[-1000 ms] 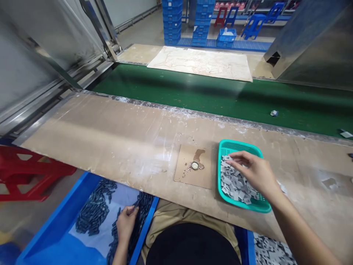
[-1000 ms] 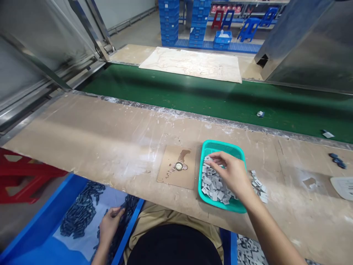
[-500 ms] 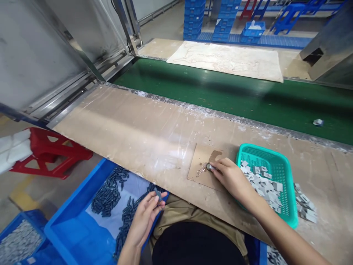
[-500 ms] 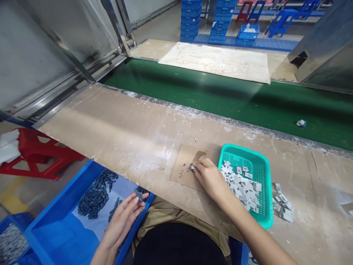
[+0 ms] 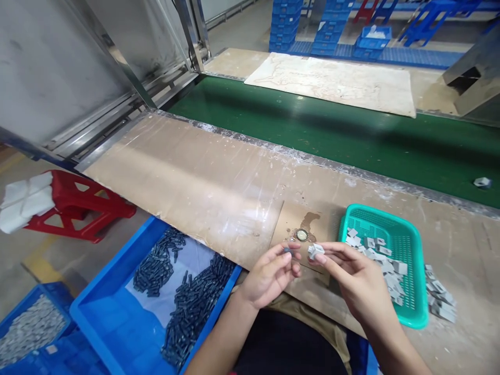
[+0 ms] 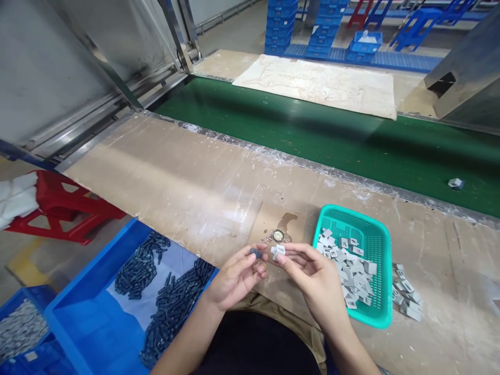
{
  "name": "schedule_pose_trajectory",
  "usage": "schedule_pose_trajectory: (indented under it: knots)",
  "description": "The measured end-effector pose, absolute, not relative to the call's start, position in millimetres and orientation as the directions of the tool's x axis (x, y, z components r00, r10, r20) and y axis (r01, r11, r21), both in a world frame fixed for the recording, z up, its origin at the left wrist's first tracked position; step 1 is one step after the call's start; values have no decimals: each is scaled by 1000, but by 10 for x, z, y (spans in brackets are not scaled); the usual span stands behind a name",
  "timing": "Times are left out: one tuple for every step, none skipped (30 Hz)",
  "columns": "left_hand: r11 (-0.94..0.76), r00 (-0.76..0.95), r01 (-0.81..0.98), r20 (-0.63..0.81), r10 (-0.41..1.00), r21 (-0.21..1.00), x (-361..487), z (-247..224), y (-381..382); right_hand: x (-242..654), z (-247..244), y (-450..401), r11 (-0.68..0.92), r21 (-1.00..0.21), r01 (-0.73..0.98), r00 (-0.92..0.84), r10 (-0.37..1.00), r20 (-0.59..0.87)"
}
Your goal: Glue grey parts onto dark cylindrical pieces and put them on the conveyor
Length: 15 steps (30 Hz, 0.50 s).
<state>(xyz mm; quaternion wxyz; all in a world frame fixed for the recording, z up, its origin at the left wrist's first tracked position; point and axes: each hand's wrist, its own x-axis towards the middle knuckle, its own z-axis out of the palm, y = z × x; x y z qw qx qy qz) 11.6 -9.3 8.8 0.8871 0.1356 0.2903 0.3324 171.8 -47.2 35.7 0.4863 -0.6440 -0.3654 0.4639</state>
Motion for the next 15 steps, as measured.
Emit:
schedule_pose_trajectory:
  knots:
    - [724,594,-496,-421,685,479,131,83,-101,1714,372,-485,-256,-966,28,311,921,-236]
    - [706,577,-476,-419,701,524,142,72,-111,1710,392,-498,-257,-965,43,318,919,-231]
    - [689,559,-450,-423,713,568,151,57,-124,1704,413,-511,-258,-964,65,328,918,-223]
    - [667,533,-421,-428,730,614,160,39,-137,1697,435,-523,-260,-961,91,338,916,-215]
    - [636,498,-388,-429,754,667,168,19,-151,1689,454,-537,-261,-958,117,348,915,-206]
    - [594,452,-350,-424,784,725,177,2,-165,1677,469,-550,-259,-955,142,356,914,-195]
    - [544,402,-310,-411,818,780,186,-11,-178,1664,480,-563,-256,-953,162,360,915,-184]
    - [499,364,-278,-391,845,821,196,-17,-190,1650,487,-575,-248,-952,178,359,917,-172]
    - [476,351,-271,-375,858,836,205,-15,-199,1635,491,-585,-241,-952,190,352,922,-163]
    - [485,365,-298,-371,854,822,214,-5,-206,1621,493,-593,-231,-953,195,341,927,-155]
    - [519,398,-347,-378,836,781,222,12,-208,1609,495,-599,-219,-956,194,330,932,-147]
    - [562,438,-404,-387,811,722,229,32,-207,1601,500,-603,-210,-960,187,325,935,-141]
    - [603,481,-450,-390,785,658,232,53,-201,1597,506,-605,-203,-963,179,329,934,-136]
    - [635,517,-479,-389,762,606,232,70,-191,1597,516,-605,-202,-964,173,343,930,-133]
    - [653,541,-490,-386,747,577,229,80,-178,1602,527,-606,-204,-964,173,361,923,-130]
